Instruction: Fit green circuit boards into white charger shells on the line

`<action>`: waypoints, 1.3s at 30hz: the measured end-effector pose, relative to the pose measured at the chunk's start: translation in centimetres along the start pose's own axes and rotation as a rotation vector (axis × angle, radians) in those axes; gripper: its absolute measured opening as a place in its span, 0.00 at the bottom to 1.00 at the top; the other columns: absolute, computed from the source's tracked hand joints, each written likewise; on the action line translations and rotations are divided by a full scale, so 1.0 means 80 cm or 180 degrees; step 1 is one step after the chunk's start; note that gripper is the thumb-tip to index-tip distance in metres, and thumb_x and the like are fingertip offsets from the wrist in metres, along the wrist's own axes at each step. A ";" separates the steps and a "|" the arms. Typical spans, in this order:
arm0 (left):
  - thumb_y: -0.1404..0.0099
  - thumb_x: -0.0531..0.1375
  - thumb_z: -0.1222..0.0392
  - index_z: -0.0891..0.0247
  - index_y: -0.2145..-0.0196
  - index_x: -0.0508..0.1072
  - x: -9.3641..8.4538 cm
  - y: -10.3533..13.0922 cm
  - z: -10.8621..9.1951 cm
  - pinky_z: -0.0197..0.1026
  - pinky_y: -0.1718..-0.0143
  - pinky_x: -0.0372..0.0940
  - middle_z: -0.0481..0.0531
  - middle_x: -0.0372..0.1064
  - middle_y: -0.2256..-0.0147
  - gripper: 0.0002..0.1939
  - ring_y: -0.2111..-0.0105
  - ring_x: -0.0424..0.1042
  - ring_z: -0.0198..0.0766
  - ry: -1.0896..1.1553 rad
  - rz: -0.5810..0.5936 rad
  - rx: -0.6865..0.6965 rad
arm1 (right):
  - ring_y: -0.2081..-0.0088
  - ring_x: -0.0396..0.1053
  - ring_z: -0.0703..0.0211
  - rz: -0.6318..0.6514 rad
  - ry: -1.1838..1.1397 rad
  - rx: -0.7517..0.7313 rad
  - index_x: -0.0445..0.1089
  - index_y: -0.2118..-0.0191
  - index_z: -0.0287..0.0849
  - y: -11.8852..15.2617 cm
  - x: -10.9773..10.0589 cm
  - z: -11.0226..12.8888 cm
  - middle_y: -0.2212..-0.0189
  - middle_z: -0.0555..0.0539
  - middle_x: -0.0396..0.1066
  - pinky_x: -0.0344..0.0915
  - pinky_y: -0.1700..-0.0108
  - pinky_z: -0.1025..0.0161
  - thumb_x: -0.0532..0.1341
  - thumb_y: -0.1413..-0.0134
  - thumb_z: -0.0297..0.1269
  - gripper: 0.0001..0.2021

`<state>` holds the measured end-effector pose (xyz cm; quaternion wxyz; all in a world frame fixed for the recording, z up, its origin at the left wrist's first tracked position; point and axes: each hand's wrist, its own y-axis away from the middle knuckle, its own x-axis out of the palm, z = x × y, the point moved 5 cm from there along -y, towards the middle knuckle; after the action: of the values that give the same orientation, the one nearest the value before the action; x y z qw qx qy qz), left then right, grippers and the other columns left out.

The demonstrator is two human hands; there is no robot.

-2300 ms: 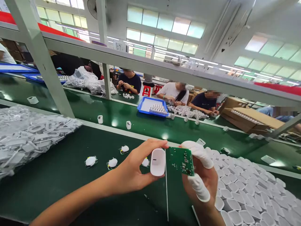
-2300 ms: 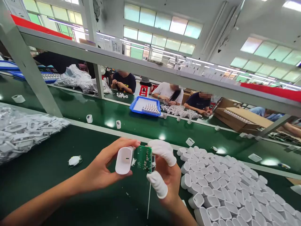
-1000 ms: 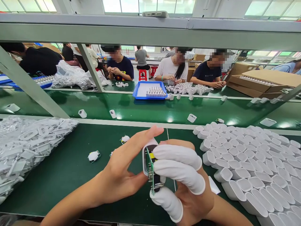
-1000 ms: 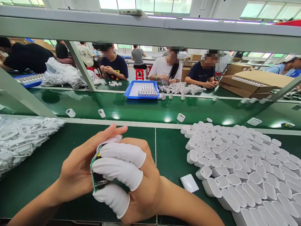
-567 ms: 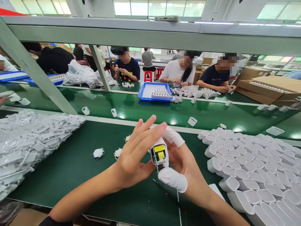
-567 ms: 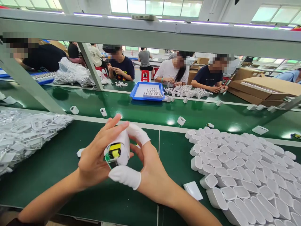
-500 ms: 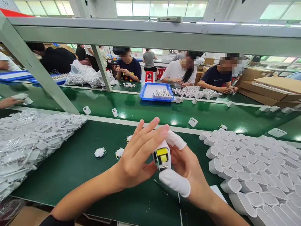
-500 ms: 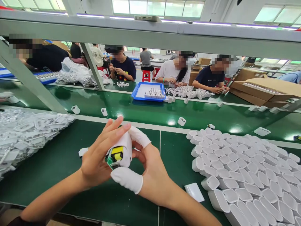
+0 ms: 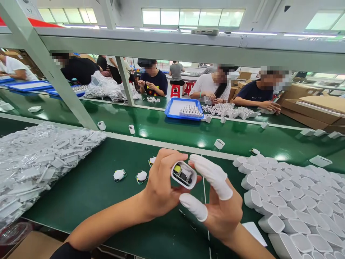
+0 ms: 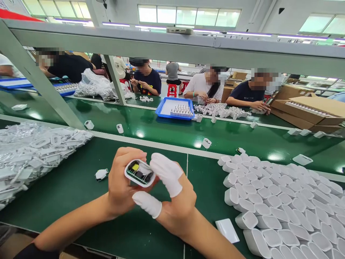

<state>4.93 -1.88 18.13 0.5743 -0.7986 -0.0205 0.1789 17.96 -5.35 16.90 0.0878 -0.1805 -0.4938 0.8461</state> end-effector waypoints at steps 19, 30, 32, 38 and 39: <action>0.36 0.57 0.72 0.69 0.38 0.56 0.012 0.017 -0.012 0.42 0.60 0.71 0.58 0.61 0.57 0.29 0.58 0.66 0.41 -0.0360 -0.0300 0.0258 | 0.49 0.73 0.53 0.0485 0.0196 -0.0224 0.64 0.41 0.49 -0.013 -0.002 0.001 0.50 0.43 0.73 0.75 0.50 0.57 0.59 0.40 0.23 0.24; 0.34 0.58 0.71 0.70 0.40 0.60 0.017 0.024 -0.005 0.42 0.62 0.70 0.58 0.61 0.57 0.26 0.61 0.68 0.39 -0.0198 -0.0702 0.0762 | 0.53 0.76 0.52 0.0368 0.0525 -0.0462 0.68 0.46 0.46 -0.009 -0.001 0.010 0.54 0.42 0.76 0.77 0.55 0.57 0.59 0.38 0.28 0.16; 0.34 0.59 0.70 0.68 0.38 0.58 0.017 0.028 -0.001 0.42 0.62 0.70 0.57 0.61 0.57 0.28 0.60 0.68 0.39 0.0050 -0.0803 0.0667 | 0.55 0.78 0.51 0.0187 0.0471 -0.0428 0.67 0.45 0.48 -0.007 -0.003 0.009 0.57 0.44 0.78 0.79 0.57 0.56 0.61 0.39 0.29 0.18; 0.42 0.60 0.76 0.64 0.38 0.53 0.022 0.031 0.004 0.42 0.60 0.69 0.55 0.58 0.56 0.37 0.56 0.64 0.40 0.0216 -0.0525 0.0468 | 0.52 0.77 0.50 0.0112 0.0759 -0.0656 0.68 0.44 0.44 0.000 0.003 0.000 0.54 0.41 0.77 0.79 0.54 0.56 0.62 0.41 0.25 0.19; 0.42 0.59 0.77 0.63 0.38 0.51 0.023 0.028 0.005 0.41 0.60 0.69 0.55 0.58 0.57 0.37 0.57 0.64 0.39 0.0204 -0.0430 0.0399 | 0.53 0.77 0.50 0.0082 0.0849 -0.0667 0.68 0.45 0.44 0.000 0.003 -0.003 0.55 0.40 0.77 0.79 0.55 0.56 0.62 0.40 0.26 0.18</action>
<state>6.16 -1.81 15.42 0.6343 -0.7632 -0.0446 0.1151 17.81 -5.08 16.75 0.1224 -0.3057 -0.5609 0.7596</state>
